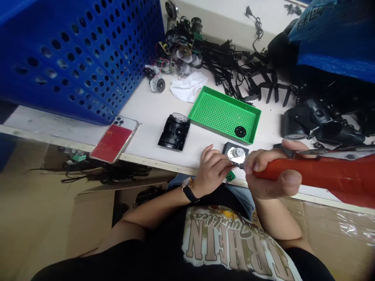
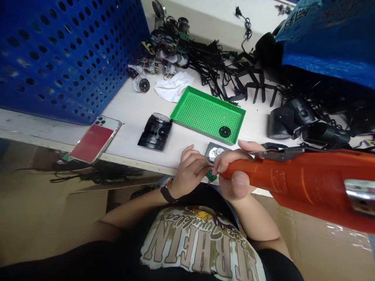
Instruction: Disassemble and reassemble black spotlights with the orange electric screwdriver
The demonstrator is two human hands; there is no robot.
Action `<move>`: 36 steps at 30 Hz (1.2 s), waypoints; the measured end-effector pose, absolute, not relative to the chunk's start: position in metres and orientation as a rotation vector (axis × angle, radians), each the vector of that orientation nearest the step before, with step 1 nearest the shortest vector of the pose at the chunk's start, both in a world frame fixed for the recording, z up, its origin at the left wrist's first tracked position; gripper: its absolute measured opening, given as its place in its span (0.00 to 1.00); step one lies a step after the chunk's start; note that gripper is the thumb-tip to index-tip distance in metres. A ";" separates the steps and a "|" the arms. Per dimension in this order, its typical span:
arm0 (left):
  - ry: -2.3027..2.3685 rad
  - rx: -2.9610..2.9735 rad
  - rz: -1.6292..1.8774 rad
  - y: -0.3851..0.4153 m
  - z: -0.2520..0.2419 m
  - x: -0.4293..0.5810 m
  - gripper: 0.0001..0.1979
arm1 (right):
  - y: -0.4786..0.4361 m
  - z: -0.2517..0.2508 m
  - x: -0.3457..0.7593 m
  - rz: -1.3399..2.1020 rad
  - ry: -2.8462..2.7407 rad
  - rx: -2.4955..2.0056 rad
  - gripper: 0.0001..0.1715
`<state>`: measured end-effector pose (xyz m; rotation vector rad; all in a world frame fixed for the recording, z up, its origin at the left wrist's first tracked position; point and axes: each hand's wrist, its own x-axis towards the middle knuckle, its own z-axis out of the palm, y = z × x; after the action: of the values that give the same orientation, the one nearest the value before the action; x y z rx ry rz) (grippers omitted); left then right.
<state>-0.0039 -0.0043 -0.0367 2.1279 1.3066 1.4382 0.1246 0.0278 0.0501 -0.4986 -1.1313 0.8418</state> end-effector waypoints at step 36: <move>1.188 2.647 1.105 -0.007 -0.043 -0.015 0.09 | 0.073 0.047 0.124 0.770 -1.281 -0.659 0.15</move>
<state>-0.0151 -0.0068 -0.0429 2.6470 1.1877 1.1046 0.1238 0.0728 0.0468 -0.6592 -1.2812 0.7703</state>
